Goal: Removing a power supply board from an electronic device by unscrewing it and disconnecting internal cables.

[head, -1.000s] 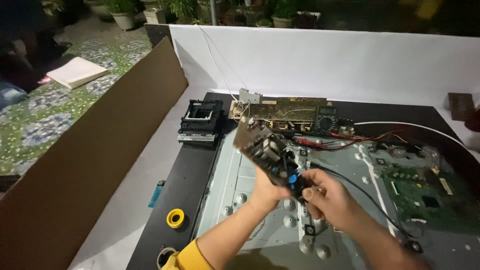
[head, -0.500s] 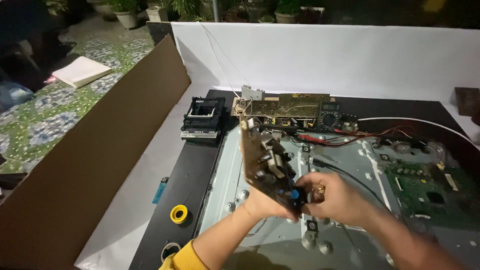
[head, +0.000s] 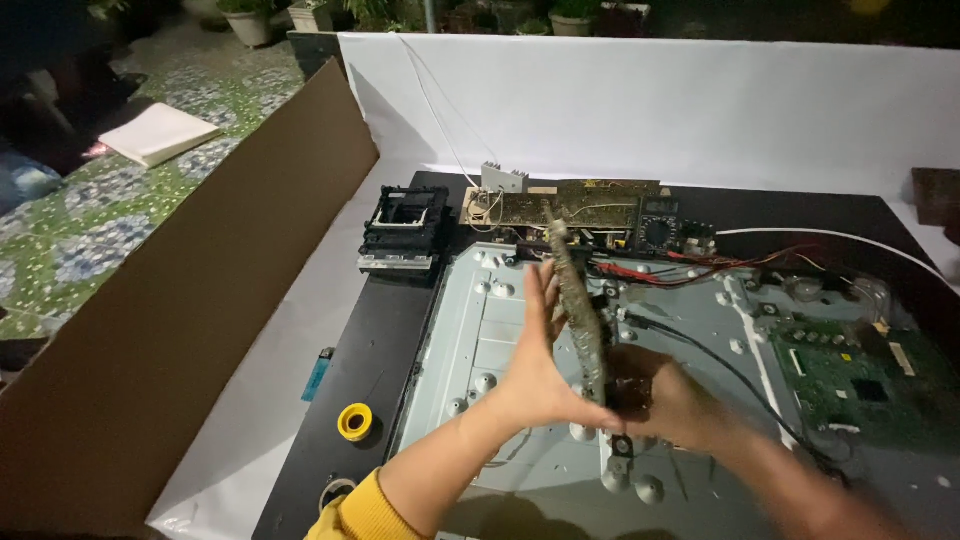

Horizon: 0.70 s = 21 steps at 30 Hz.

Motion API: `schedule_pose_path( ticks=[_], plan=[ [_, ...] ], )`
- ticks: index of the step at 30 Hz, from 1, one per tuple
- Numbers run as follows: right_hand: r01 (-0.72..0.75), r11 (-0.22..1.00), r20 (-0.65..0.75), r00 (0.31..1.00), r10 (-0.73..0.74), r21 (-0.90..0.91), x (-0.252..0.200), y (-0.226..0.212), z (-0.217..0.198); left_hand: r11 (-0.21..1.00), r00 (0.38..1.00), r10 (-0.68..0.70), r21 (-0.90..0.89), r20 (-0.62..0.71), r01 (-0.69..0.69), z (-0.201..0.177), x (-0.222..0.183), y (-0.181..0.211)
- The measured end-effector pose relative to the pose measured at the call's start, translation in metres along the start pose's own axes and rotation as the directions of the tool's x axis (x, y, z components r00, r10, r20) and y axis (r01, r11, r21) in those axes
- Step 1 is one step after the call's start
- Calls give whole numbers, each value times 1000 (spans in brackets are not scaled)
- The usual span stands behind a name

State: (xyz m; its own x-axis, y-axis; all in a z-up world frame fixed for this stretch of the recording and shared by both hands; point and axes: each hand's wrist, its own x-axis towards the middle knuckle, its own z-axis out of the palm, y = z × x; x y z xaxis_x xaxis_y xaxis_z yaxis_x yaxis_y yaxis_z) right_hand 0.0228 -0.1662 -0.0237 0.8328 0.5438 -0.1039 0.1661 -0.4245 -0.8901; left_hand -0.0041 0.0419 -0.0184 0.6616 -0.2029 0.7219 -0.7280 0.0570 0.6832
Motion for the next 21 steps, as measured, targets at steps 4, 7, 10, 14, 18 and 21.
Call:
schedule_pose_path(
  ticks=[4,7,10,14,18,21],
  plan=[
    [-20,863,65,998,-15,505,16,75,6,866,885,-463,186,-56,465,4,32,47],
    [56,727,17,996,-92,684,32,123,8,694,713,-697,183,-73,696,7,54,76],
    [-30,573,43,999,-9,819,43,197,0,542,582,-808,278,-87,793,13,63,79],
    [-128,637,80,991,104,760,54,284,-14,607,667,-743,365,-52,705,20,55,69],
    [-3,547,-8,1000,18,837,52,275,-11,556,582,-813,302,4,775,18,69,85],
    [109,562,-39,990,-135,820,33,169,6,561,584,-812,258,-15,787,14,67,63]
  ],
)
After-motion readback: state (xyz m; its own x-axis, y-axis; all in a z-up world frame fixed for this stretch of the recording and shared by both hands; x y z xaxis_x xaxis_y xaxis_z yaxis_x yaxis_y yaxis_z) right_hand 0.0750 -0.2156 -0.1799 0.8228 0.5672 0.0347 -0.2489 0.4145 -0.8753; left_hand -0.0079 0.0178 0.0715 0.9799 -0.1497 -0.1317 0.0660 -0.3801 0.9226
